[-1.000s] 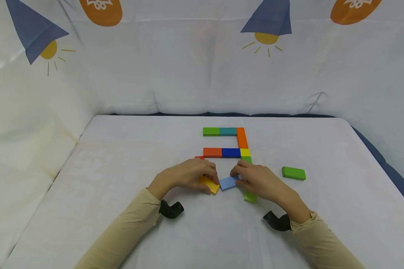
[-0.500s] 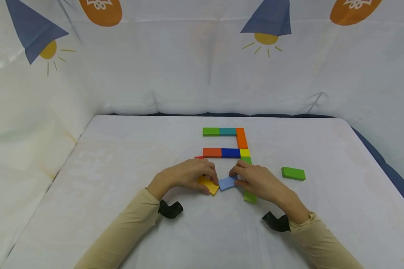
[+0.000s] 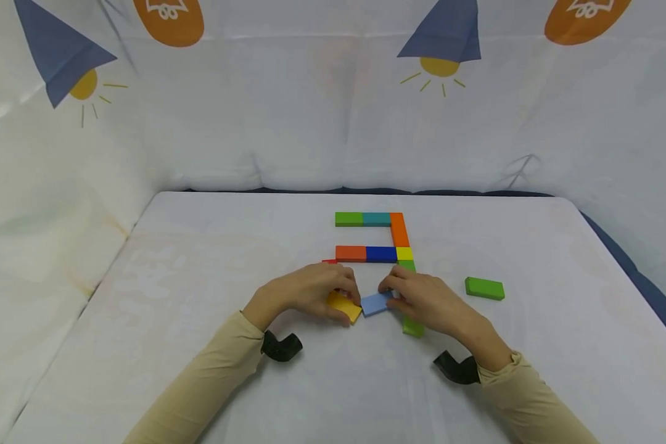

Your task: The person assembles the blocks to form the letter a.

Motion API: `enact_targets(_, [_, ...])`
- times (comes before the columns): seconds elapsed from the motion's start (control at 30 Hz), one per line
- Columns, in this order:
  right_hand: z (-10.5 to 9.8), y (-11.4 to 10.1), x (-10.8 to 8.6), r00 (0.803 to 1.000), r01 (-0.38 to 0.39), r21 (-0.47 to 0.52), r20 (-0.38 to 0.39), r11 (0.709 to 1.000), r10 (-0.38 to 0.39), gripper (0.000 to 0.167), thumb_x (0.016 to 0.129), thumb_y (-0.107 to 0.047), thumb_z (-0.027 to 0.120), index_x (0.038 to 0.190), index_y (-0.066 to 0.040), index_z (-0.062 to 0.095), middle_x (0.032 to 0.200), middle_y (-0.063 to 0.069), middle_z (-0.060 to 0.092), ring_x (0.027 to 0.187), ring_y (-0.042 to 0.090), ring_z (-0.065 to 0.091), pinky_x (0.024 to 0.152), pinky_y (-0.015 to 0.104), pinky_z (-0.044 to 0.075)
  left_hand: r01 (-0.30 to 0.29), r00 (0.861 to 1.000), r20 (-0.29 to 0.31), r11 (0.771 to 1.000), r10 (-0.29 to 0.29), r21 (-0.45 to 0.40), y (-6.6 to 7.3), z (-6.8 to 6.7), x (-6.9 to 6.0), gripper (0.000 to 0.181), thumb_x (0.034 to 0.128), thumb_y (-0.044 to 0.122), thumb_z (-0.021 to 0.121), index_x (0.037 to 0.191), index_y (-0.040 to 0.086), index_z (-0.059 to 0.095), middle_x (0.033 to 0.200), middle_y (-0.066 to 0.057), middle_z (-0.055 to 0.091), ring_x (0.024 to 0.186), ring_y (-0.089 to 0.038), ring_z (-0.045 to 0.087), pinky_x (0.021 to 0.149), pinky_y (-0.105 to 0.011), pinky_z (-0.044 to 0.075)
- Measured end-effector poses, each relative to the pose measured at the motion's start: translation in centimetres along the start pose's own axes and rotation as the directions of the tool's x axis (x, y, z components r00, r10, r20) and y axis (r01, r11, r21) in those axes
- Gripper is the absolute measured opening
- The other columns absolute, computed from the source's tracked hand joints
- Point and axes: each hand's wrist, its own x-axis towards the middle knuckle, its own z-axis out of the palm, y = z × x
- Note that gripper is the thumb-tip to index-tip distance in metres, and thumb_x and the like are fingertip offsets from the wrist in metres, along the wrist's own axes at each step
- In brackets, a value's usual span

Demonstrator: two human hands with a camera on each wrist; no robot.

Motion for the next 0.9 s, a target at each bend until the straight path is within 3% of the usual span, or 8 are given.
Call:
enact_targets(0.17, [-0.1,0.2,-0.1,1.000,-0.001,0.020,0.018,1.000,0.000,0.020,0.086,-0.021,0.069,0.105,-0.017,0.065,0.094,-0.005,0.056,0.070,0.004,0.051,0.065,0.018,0.046,-0.018,0.995,-0.099,0.999,0.023,0.045,0.4,0.7,0.4,0.030,0.0843,0.043,0.067,0.105,0.020,0.067,0.106,0.003,0.059,0.095,-0.010,0.053,0.084,-0.022,0.045])
enact_targets(0.3, [-0.7,0.4,-0.3,1.000,-0.013,0.047,0.024,0.999,0.012,0.020,0.087,-0.024,0.068,0.106,-0.018,0.065,0.094,-0.007,0.059,0.069,0.003,0.050,0.062,0.018,0.045,0.007,0.990,-0.141,0.995,0.007,0.099,0.8,1.6,1.0,0.033,0.0872,0.040,0.063,0.113,0.019,0.062,0.108,0.004,0.060,0.097,-0.008,0.052,0.086,-0.023,0.045])
enact_targets(0.47, [-1.5,0.8,-0.8,0.999,0.007,0.071,0.043,0.997,-0.010,0.016,0.090,-0.027,0.064,0.103,-0.019,0.064,0.088,-0.012,0.057,0.071,0.002,0.051,0.063,0.018,0.046,0.089,0.986,-0.155,0.983,-0.064,0.162,1.4,2.5,1.6,0.046,0.0885,0.044,0.060,0.127,0.019,0.056,0.105,0.006,0.059,0.091,-0.006,0.050,0.079,-0.021,0.043])
enact_targets(0.63, [-2.3,1.1,-1.7,0.991,-0.038,0.076,0.129,0.996,0.028,0.018,0.089,-0.029,0.064,0.104,-0.018,0.063,0.090,-0.013,0.060,0.080,0.002,0.055,0.071,0.022,0.049,0.164,0.977,-0.162,0.972,-0.137,0.167,2.0,2.9,1.9,0.048,0.0885,0.046,0.060,0.128,0.020,0.056,0.103,0.006,0.060,0.086,-0.006,0.050,0.075,-0.019,0.043])
enact_targets(0.8, [-2.8,1.1,-2.4,0.962,-0.151,0.094,0.245,0.984,0.124,0.028,0.085,-0.032,0.069,0.108,-0.020,0.060,0.089,-0.010,0.060,0.081,0.007,0.054,0.072,0.027,0.048,0.195,0.975,-0.141,0.968,-0.173,0.156,2.2,2.9,2.1,0.041,0.0886,0.043,0.061,0.122,0.020,0.062,0.100,0.006,0.061,0.086,-0.006,0.050,0.076,-0.018,0.044])
enact_targets(0.9, [-2.8,1.1,-2.5,0.948,-0.179,0.110,0.285,0.978,0.141,0.032,0.082,-0.035,0.072,0.107,-0.020,0.060,0.086,-0.009,0.059,0.078,0.008,0.053,0.069,0.027,0.046,0.196,0.976,-0.127,0.970,-0.178,0.145,2.3,2.8,2.1,0.040,0.0883,0.042,0.062,0.121,0.019,0.062,0.098,0.006,0.061,0.083,-0.006,0.051,0.074,-0.017,0.044])
